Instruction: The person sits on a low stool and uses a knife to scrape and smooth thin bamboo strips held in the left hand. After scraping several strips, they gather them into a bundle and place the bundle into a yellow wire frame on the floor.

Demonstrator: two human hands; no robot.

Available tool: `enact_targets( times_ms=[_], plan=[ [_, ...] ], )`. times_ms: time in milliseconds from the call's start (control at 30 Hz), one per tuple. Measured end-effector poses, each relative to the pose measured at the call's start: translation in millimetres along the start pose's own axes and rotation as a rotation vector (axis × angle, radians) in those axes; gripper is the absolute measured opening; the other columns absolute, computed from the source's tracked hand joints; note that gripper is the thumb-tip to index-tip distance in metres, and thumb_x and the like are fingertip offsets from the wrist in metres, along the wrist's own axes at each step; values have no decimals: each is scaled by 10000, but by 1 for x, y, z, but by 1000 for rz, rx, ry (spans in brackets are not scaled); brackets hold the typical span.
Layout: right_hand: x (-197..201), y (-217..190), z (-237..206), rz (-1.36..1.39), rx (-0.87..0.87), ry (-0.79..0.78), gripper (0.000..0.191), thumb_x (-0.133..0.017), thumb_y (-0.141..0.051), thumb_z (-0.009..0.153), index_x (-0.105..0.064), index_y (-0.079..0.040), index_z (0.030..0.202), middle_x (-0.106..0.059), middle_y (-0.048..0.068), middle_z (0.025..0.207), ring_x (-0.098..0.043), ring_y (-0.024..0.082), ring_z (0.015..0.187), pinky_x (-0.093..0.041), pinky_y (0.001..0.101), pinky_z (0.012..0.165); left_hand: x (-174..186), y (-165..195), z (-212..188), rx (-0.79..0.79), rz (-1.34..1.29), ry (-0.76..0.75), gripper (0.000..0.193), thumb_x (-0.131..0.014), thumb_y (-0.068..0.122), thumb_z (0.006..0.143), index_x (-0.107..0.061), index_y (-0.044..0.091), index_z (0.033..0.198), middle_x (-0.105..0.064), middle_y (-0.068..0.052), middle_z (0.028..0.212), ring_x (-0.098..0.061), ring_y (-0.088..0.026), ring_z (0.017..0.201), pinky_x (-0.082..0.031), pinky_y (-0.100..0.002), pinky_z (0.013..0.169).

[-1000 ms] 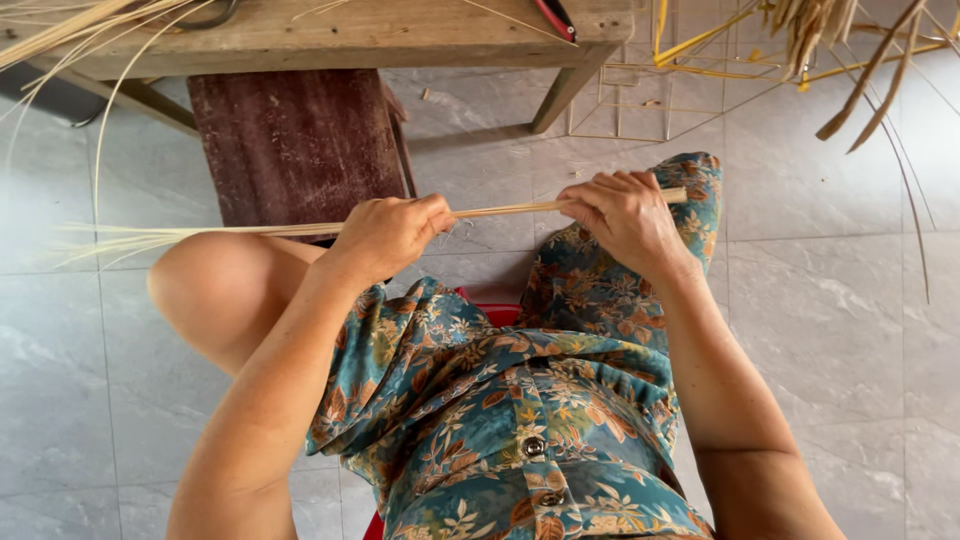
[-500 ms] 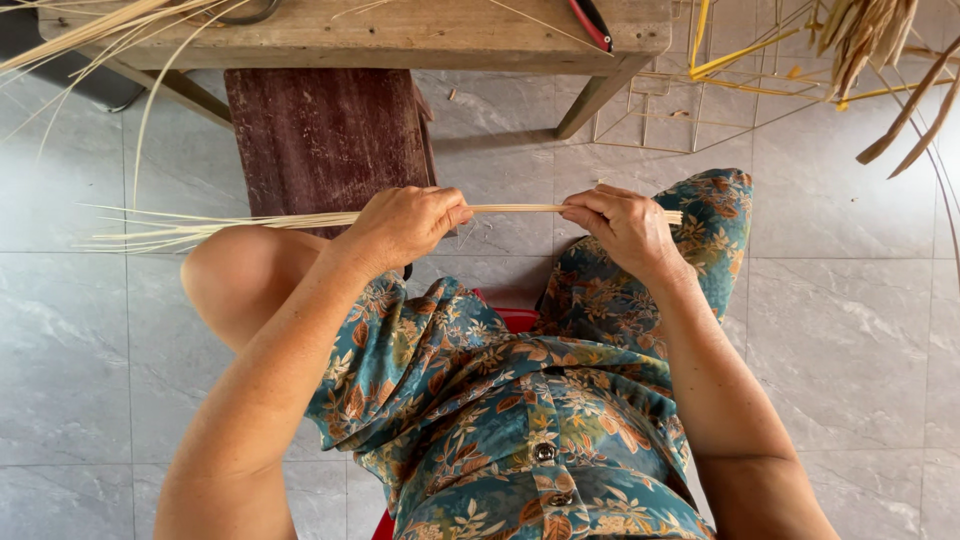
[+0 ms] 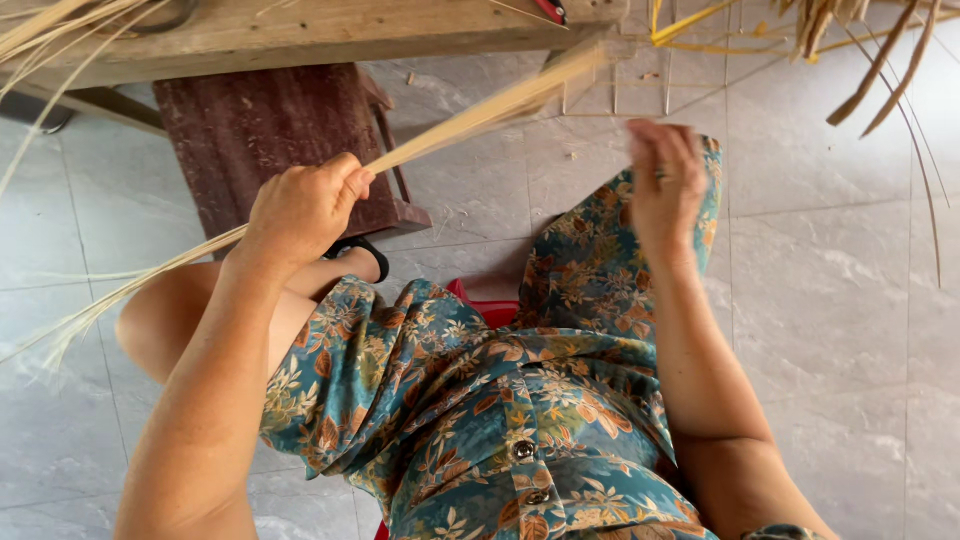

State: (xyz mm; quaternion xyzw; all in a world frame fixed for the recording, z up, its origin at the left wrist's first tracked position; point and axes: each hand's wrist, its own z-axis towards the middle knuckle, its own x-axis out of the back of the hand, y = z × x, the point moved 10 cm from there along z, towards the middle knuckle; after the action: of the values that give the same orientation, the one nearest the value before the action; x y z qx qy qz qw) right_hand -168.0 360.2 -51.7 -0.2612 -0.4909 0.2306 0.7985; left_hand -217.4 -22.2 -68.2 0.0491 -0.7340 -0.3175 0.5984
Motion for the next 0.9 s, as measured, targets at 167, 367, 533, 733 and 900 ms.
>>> enact_targets(
  times_ms=[167, 367, 533, 733, 900],
  plan=[
    [-117, -43, -78, 1080, -458, -631, 461, -660, -216, 1003, -552, -123, 1441, -628, 83, 1297, -670, 154, 1039, -584, 293, 934, -46, 24, 6, -44, -77, -191, 323, -468, 406, 1064, -667, 164, 985, -774, -36, 867, -747, -279, 724, -587, -464, 636],
    [-168, -48, -95, 1595, -711, -541, 308, -588, -284, 1082, -597, -36, 1263, -674, 139, 1221, -698, 220, 1019, -588, 365, 916, -94, 41, 4, -100, -23, -343, 354, -451, 446, 1079, -634, 162, 973, -745, -79, 777, -741, -269, 713, -580, -459, 654],
    [-163, 1, -84, 1442, -718, -415, 276, -563, -276, 1095, -657, -16, 1091, -717, 154, 1072, -742, 257, 935, -617, 362, 816, -78, 41, 13, -157, -30, -223, 370, -482, 468, 1043, -634, 139, 966, -729, -110, 767, -709, -361, 739, -537, -519, 627],
    [-104, 65, -57, 1450, -664, -210, 271, -582, -273, 1124, -668, -34, 1030, -712, 162, 1057, -739, 257, 949, -631, 338, 816, -33, 23, 21, -201, -26, -81, 440, -503, 557, 1004, -651, 152, 918, -737, -74, 771, -724, -328, 728, -547, -488, 609],
    [-101, 74, -61, 1508, -674, -180, 269, -591, -262, 1140, -669, -23, 1047, -714, 175, 1032, -727, 248, 913, -619, 325, 797, -46, 26, 17, -177, -42, -139, 419, -518, 554, 996, -683, 170, 968, -736, -83, 749, -728, -319, 711, -557, -482, 628]
  ],
)
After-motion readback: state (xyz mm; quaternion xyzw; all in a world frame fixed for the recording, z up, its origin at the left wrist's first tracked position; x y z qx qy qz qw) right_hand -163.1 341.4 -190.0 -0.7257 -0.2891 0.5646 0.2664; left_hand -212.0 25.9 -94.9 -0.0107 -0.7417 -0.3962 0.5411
